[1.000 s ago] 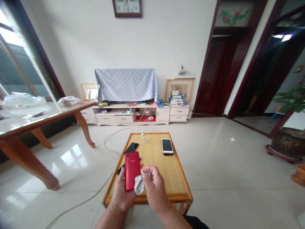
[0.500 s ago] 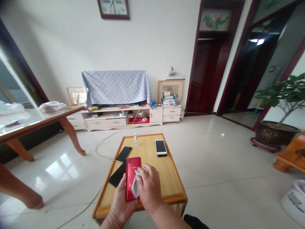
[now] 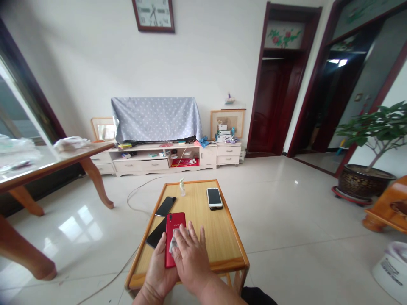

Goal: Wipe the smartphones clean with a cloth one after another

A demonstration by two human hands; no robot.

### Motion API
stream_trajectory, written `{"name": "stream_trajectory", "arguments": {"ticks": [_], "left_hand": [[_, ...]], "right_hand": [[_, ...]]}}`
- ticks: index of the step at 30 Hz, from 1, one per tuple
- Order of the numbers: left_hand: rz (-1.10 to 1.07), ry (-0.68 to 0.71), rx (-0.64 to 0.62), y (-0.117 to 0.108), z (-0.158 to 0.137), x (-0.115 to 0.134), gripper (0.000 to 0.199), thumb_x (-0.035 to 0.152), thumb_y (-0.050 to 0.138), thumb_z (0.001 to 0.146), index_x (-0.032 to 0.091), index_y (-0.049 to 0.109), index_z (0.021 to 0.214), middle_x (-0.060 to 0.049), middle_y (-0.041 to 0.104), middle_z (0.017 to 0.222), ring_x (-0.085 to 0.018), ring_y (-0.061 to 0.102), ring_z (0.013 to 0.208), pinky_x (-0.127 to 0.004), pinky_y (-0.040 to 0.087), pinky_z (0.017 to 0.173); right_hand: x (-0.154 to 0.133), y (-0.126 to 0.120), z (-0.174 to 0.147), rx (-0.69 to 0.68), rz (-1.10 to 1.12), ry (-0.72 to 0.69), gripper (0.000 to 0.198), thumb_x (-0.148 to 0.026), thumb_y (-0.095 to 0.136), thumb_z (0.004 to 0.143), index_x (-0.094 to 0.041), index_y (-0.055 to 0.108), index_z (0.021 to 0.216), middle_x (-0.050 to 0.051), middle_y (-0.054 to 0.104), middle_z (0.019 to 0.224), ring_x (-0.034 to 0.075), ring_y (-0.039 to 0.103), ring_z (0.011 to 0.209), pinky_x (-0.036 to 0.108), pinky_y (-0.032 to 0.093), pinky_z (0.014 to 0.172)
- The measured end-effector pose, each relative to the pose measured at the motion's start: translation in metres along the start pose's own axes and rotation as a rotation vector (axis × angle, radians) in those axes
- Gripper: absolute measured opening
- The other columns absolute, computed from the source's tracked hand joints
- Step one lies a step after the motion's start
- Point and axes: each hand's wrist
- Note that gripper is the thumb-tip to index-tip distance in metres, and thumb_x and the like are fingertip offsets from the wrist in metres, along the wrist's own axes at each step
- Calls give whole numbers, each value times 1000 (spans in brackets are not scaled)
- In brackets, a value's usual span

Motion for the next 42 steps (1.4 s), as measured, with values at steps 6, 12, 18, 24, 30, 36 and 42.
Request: {"name": "stream_trajectory", "arguments": {"ticks": [6,12,18,24,30,36,42], "left_hand": [[10,-33,-26,12,-24,-3,50,51,52,96,19,64,132,-11,71,129,-29,59,130,-47,41,114],[7,-42,-49,3,-54,-8,50,51,54,96,14,66,127,-15,75,117,-28,66,119,-44,47,109],[-46,-20,-32,3,-102,-20,47,47,55,96,14,65,127,-15,73,121,-27,68,116,-41,52,103],[-62,-13,-81,-1,-156,-28,47,43,50,99,12,62,131,-15,73,121,-27,68,116,-41,52,104],[-24,61,-45,-3,-197,-27,38,37,51,99,9,68,118,-14,77,107,-22,74,97,-36,53,98],[22,-31,-154,-1,-224,-24,54,45,47,98,3,60,131,-21,73,116,-30,70,110,-42,52,100],[22,-87,-146,-5,-230,-15,58,44,46,97,4,54,138,-23,69,125,-32,68,114,-46,49,104]], "right_hand": [[-8,-5,-8,-28,-24,13,52,-27,45,103,-30,39,155,6,41,157,34,27,150,68,23,118],[-54,-10,-37,-6,11,-34,47,-29,47,103,-31,48,149,4,49,152,33,35,147,66,22,119],[-89,-26,-67,-44,17,-64,47,-28,49,102,-29,48,149,5,49,152,33,35,147,65,22,119],[-124,-37,-100,31,37,-84,32,-18,56,95,-24,66,125,6,62,140,29,44,141,61,23,120],[-148,-54,-108,97,45,-143,19,-13,54,93,-24,70,91,7,70,117,25,61,108,43,49,96],[-174,-51,-147,10,96,-269,24,-11,48,95,-21,69,104,7,70,102,23,60,92,39,52,86],[-182,-53,-164,-41,106,-354,39,-18,63,86,-20,63,125,8,65,128,28,58,109,47,47,102]]}}
Point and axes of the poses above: each hand's wrist, its own z-axis towards the middle knuckle, its own y-axis out of the palm, x = y × z
